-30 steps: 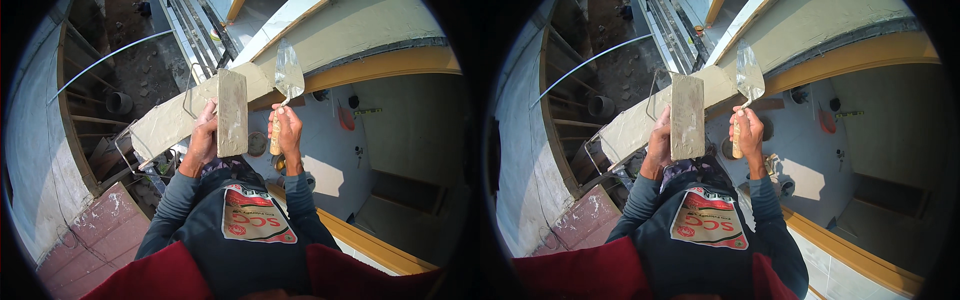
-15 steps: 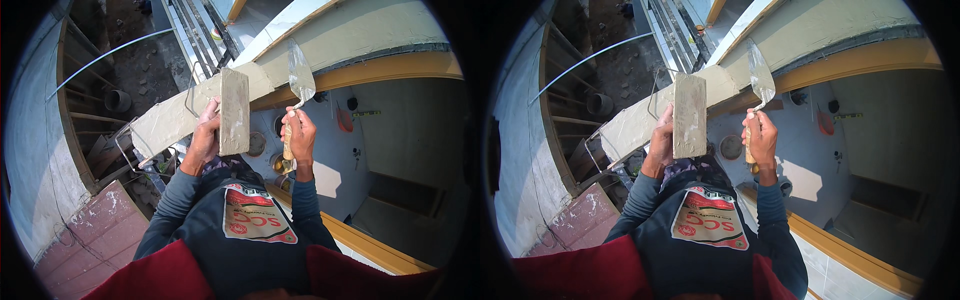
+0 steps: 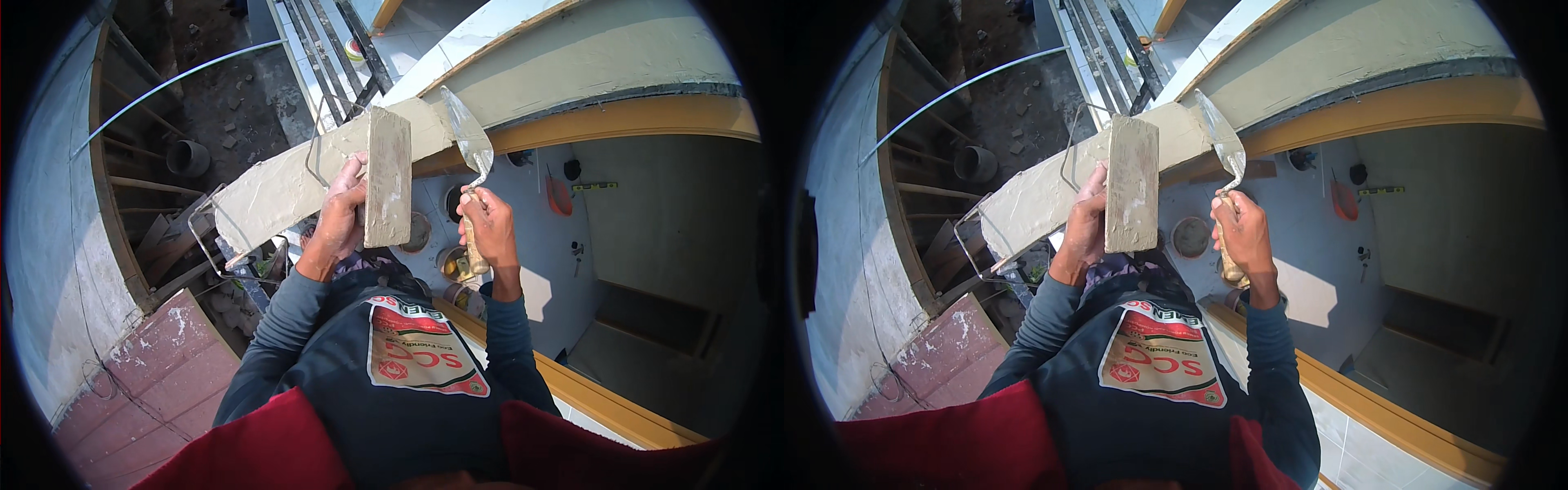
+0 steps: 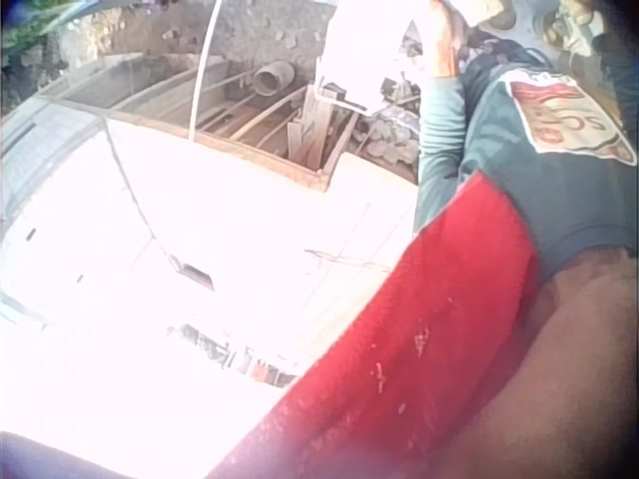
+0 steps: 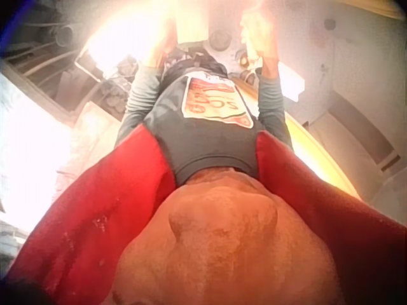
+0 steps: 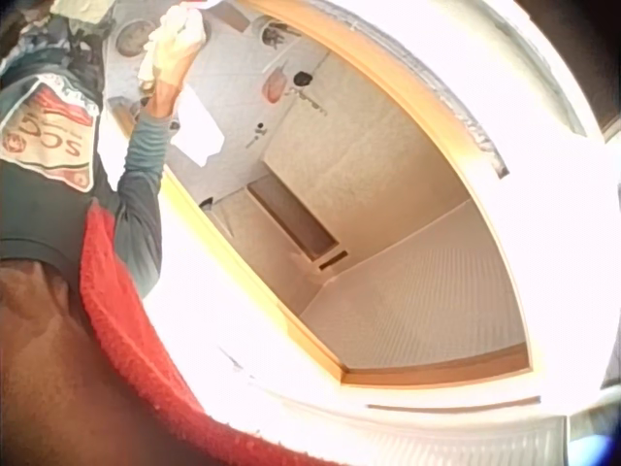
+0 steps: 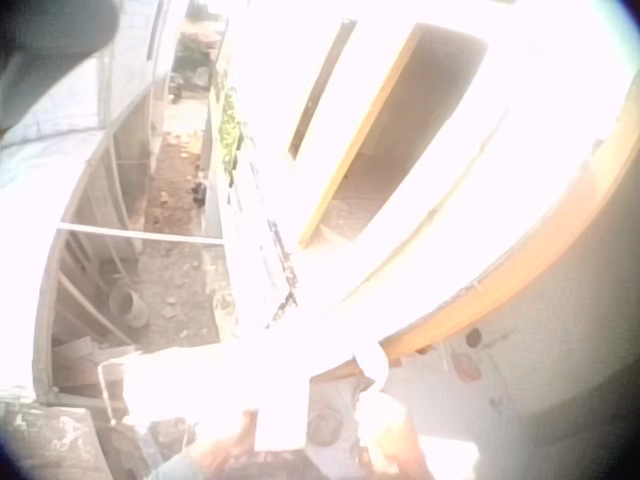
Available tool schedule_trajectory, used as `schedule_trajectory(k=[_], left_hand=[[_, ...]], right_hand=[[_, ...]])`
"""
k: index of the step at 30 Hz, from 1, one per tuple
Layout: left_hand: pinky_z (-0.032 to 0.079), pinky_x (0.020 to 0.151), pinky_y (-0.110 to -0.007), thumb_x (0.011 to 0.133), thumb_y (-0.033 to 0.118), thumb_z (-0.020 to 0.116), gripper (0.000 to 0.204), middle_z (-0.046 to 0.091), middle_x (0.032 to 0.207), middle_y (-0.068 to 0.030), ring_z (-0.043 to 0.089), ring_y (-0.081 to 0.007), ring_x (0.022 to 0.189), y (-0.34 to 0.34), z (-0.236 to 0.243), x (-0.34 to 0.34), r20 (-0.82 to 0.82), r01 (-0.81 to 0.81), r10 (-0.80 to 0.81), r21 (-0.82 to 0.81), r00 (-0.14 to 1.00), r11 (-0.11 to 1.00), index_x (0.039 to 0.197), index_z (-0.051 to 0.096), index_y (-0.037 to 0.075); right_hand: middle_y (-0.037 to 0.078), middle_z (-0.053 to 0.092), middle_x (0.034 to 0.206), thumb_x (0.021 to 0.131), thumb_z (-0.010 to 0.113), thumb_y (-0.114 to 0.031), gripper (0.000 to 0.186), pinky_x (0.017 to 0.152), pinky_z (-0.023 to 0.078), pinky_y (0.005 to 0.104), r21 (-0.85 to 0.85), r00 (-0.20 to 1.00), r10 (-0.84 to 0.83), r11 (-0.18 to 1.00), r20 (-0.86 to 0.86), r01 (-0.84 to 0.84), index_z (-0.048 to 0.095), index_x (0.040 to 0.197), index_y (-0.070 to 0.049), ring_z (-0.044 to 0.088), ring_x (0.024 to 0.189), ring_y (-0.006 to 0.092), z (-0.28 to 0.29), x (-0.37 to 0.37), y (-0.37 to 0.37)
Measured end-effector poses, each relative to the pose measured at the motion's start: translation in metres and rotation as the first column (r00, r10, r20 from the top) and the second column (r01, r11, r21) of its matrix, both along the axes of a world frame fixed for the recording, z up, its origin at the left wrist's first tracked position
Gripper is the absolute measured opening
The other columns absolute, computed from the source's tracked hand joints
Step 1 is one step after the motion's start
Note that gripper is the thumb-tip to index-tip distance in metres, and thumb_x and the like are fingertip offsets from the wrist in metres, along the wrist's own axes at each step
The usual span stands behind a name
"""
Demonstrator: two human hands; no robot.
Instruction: The person applies mortar to the side of a wall frame using a trowel and a wooden board. They smooth the material along the edge and press it into place.
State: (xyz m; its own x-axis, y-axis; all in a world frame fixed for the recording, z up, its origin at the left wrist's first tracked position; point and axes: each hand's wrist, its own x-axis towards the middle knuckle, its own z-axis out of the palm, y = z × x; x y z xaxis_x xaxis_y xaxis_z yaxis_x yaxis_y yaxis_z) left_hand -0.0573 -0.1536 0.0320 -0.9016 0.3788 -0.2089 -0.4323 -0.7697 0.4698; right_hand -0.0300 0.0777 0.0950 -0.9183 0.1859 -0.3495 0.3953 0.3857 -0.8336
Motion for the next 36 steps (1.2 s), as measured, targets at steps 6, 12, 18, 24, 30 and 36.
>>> schedule_trajectory(k=[6, 12, 18, 24, 30, 36], left_hand=[[0.052, 0.085, -0.031, 0.089, 0.002, 0.045, 0.04, 0.059, 0.114, -0.0115, 0.062, -0.0158, 0.099, -0.001, 0.005, 0.002, -0.002, 0.011, -0.011, -0.008, 1.0, 1.0, 0.129, 0.041, 0.007], [0.052, 0.086, -0.032, 0.087, 0.002, 0.044, 0.043, 0.06, 0.115, -0.0134, 0.063, -0.0186, 0.098, 0.0, 0.002, 0.001, -0.005, 0.016, -0.016, -0.027, 1.0, 0.999, 0.13, 0.04, 0.006], [0.051, 0.089, -0.033, 0.083, 0.002, 0.044, 0.055, 0.058, 0.12, -0.0154, 0.062, -0.0202, 0.103, 0.008, 0.004, -0.002, -0.046, 0.038, -0.04, -0.047, 0.998, 0.998, 0.137, 0.036, 0.004], [0.051, 0.089, -0.033, 0.083, 0.001, 0.044, 0.053, 0.058, 0.119, -0.015, 0.061, -0.02, 0.104, 0.007, 0.005, 0.0, -0.042, 0.034, -0.035, -0.037, 0.998, 0.999, 0.135, 0.037, 0.004], [0.052, 0.089, -0.033, 0.082, 0.001, 0.044, 0.054, 0.058, 0.12, -0.0156, 0.062, -0.0204, 0.103, -0.001, 0.006, 0.003, -0.012, -0.003, 0.002, -0.039, 1.0, 0.999, 0.135, 0.037, 0.004], [0.051, 0.089, -0.034, 0.082, 0.001, 0.043, 0.054, 0.059, 0.12, -0.0159, 0.062, -0.0204, 0.102, 0.001, 0.005, 0.002, -0.024, 0.008, -0.01, -0.077, 1.0, 0.997, 0.135, 0.037, 0.004]], right_hand=[[0.006, 0.059, 0.078, 0.095, 0.058, -0.022, 0.032, 0.046, 0.047, 0.0241, 0.019, 0.999, 0.013, 1.0, -0.039, -0.013, 0.058, 0.114, 0.004, 0.056, 0.055, 0.0096, 0.009, 0.003, -0.005], [0.009, 0.059, 0.079, 0.097, 0.051, -0.019, 0.032, 0.045, 0.047, 0.0249, -0.213, 0.939, -0.125, 0.975, -0.321, 0.057, 0.056, 0.115, 0.007, 0.056, 0.055, 0.012, 0.033, 0.005, -0.008], [0.009, 0.058, 0.082, 0.098, 0.052, -0.024, 0.035, 0.046, 0.047, 0.0255, -0.351, 0.831, -0.173, 0.936, -0.529, -0.028, 0.055, 0.116, 0.006, 0.056, 0.056, 0.0123, 0.081, -0.026, -0.016], [0.007, 0.057, 0.079, 0.098, 0.052, -0.025, 0.035, 0.045, 0.047, 0.0253, -0.364, 0.852, -0.176, 0.931, -0.493, -0.018, 0.055, 0.114, 0.007, 0.056, 0.055, 0.0113, 0.055, -0.035, -0.023], [0.005, 0.058, 0.078, 0.099, 0.053, -0.024, 0.031, 0.044, 0.046, 0.0243, -0.347, 0.94, -0.149, 0.937, -0.306, 0.035, 0.057, 0.112, 0.004, 0.055, 0.053, 0.0094, -0.029, -0.015, -0.011], [0.006, 0.058, 0.076, 0.098, 0.054, -0.025, 0.031, 0.043, 0.046, 0.0249, -0.336, 0.974, -0.113, 0.941, -0.198, 0.041, 0.057, 0.111, 0.003, 0.056, 0.053, 0.0097, -0.074, -0.009, -0.011]])
